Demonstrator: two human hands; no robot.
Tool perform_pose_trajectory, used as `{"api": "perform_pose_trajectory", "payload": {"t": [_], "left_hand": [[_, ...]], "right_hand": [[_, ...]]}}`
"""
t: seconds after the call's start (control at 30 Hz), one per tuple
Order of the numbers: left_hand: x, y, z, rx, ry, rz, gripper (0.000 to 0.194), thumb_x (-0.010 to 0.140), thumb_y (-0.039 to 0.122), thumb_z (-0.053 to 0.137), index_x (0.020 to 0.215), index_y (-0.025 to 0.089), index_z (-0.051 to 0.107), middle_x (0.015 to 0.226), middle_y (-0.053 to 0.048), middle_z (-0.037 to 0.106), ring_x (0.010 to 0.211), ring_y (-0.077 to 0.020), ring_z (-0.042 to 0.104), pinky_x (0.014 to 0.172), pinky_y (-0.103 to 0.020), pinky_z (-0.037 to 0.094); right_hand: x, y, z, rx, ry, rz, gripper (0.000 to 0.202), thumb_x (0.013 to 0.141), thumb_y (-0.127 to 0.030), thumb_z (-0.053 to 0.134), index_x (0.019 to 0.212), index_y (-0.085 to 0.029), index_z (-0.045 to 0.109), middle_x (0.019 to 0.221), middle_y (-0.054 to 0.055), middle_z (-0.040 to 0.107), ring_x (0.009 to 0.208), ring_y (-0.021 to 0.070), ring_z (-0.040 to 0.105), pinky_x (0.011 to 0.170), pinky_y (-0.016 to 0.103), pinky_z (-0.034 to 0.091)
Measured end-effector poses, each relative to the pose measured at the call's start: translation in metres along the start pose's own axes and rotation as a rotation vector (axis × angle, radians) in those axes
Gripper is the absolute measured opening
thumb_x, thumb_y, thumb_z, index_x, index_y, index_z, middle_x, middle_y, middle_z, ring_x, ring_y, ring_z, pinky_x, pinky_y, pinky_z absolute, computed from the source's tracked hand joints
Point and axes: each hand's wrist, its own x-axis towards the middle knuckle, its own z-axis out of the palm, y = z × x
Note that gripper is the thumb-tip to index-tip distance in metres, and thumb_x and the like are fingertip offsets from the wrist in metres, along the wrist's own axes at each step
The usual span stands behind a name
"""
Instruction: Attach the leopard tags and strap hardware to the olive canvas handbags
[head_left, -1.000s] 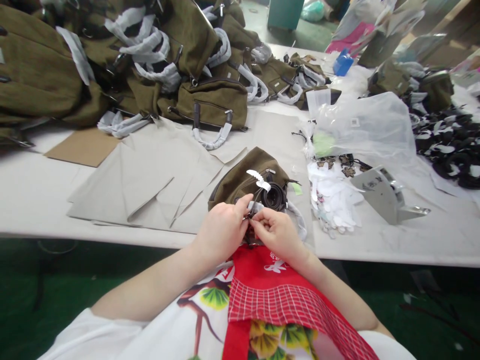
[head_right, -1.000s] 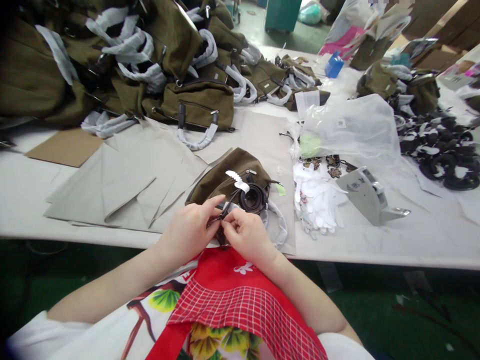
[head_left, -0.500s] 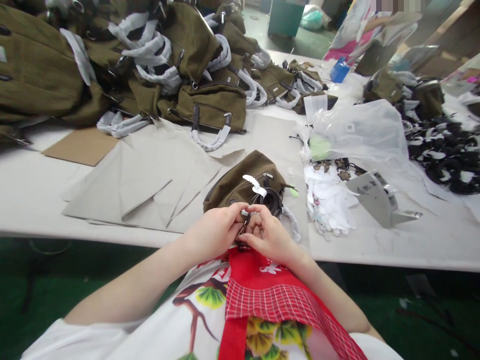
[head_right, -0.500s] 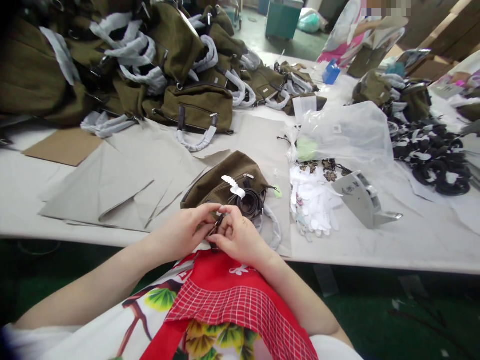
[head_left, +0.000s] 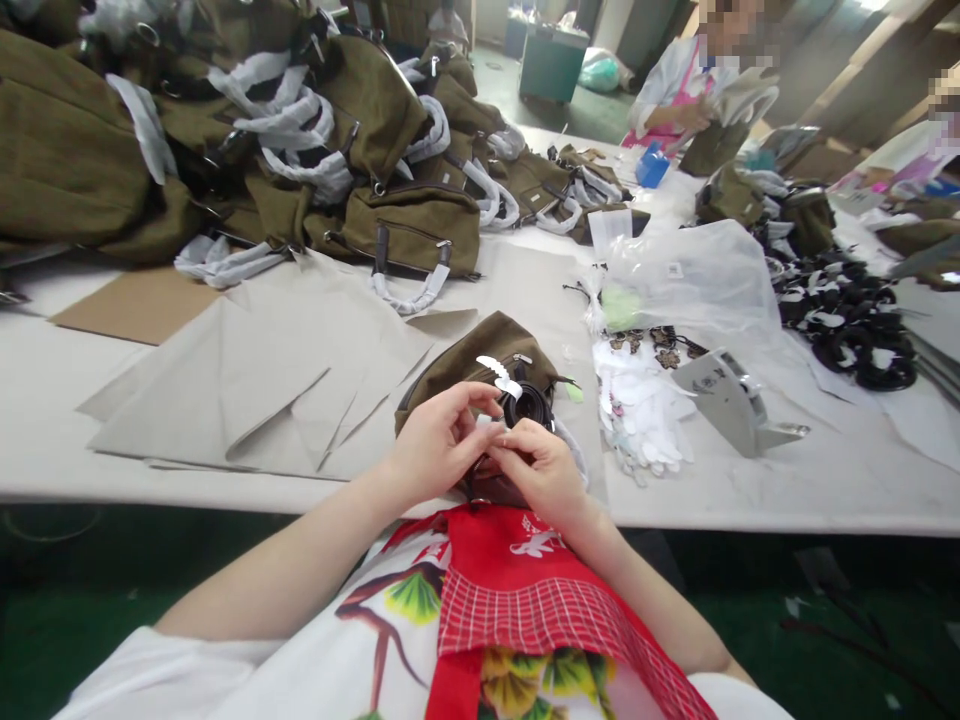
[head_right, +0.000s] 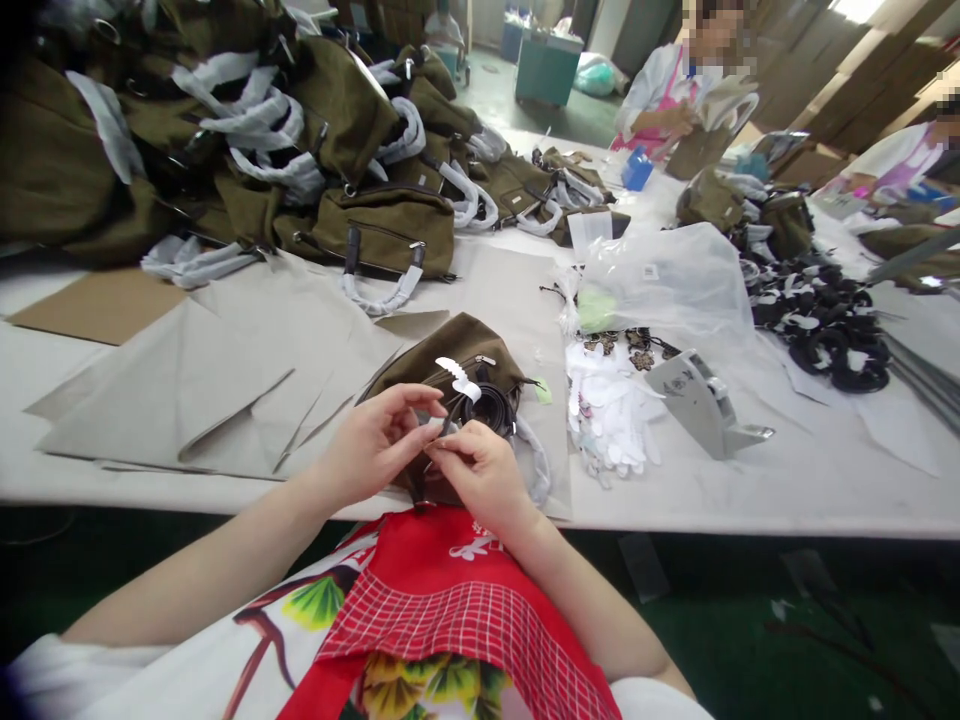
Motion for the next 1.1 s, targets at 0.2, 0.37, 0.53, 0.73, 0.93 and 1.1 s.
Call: {"api": "perform_pose_trajectory", "payload": {"t": [0.2, 0.37, 0.53, 0.73, 0.93, 1.1], "left_hand": [[0.005, -0.013, 0.016, -0.295, -0.285, -0.147, 0.020, 0.080, 0.024, 0.059, 0.099, 0.017, 0.061, 0.082, -0.004, 0.070, 0.065, -0.0140, 0.064, 0.060, -0.025, 0.053], [0.008, -0.023, 0.024, -0.177, -0.247, -0.156, 0.019, 0.082, 0.033, 0.062, 0.078, 0.017, 0.070, 0.070, -0.003, 0.070, 0.058, -0.0128, 0.060, 0.056, -0.022, 0.047], [0.010, -0.022, 0.020, -0.391, -0.208, -0.330, 0.026, 0.077, 0.042, 0.068, 0.078, 0.017, 0.061, 0.055, 0.001, 0.062, 0.048, -0.0111, 0.056, 0.049, -0.021, 0.047], [0.009, -0.018, 0.019, -0.432, -0.235, -0.340, 0.028, 0.077, 0.042, 0.070, 0.078, 0.016, 0.061, 0.066, -0.002, 0.067, 0.053, -0.0098, 0.059, 0.052, -0.020, 0.048], [0.005, -0.015, 0.019, -0.291, -0.218, -0.264, 0.023, 0.079, 0.038, 0.068, 0.078, 0.015, 0.069, 0.061, -0.002, 0.065, 0.052, -0.0105, 0.056, 0.051, -0.020, 0.045], [0.001, -0.012, 0.018, -0.076, -0.218, -0.078, 0.022, 0.087, 0.036, 0.061, 0.083, 0.017, 0.074, 0.067, -0.002, 0.067, 0.060, -0.0125, 0.060, 0.058, -0.021, 0.047]], "right_hand": [[-0.001, 0.005, 0.002, 0.423, 0.158, 0.234, 0.016, 0.082, -0.036, 0.069, 0.080, -0.021, 0.072, 0.065, -0.003, 0.057, 0.055, 0.0093, 0.047, 0.053, 0.023, 0.041], [0.000, 0.009, -0.001, 0.599, 0.154, 0.363, 0.021, 0.077, -0.040, 0.072, 0.083, -0.019, 0.070, 0.052, -0.006, 0.051, 0.044, 0.0064, 0.041, 0.043, 0.019, 0.036], [-0.007, 0.016, -0.007, 0.731, 0.130, 0.357, 0.044, 0.066, -0.029, 0.081, 0.108, -0.022, 0.068, 0.094, 0.004, 0.070, 0.080, 0.0143, 0.067, 0.072, 0.026, 0.056], [-0.016, 0.020, -0.007, 0.529, 0.204, 0.301, 0.015, 0.080, -0.031, 0.072, 0.092, -0.023, 0.073, 0.081, 0.002, 0.073, 0.072, 0.0151, 0.070, 0.072, 0.030, 0.059], [-0.024, 0.013, -0.016, 0.212, 0.197, 0.092, 0.007, 0.083, -0.028, 0.069, 0.084, -0.023, 0.074, 0.076, 0.003, 0.070, 0.068, 0.0161, 0.067, 0.065, 0.030, 0.057], [-0.030, 0.011, -0.017, 0.186, 0.184, 0.057, 0.006, 0.086, -0.025, 0.067, 0.087, -0.023, 0.072, 0.075, 0.002, 0.069, 0.063, 0.0150, 0.066, 0.062, 0.029, 0.056]]}}
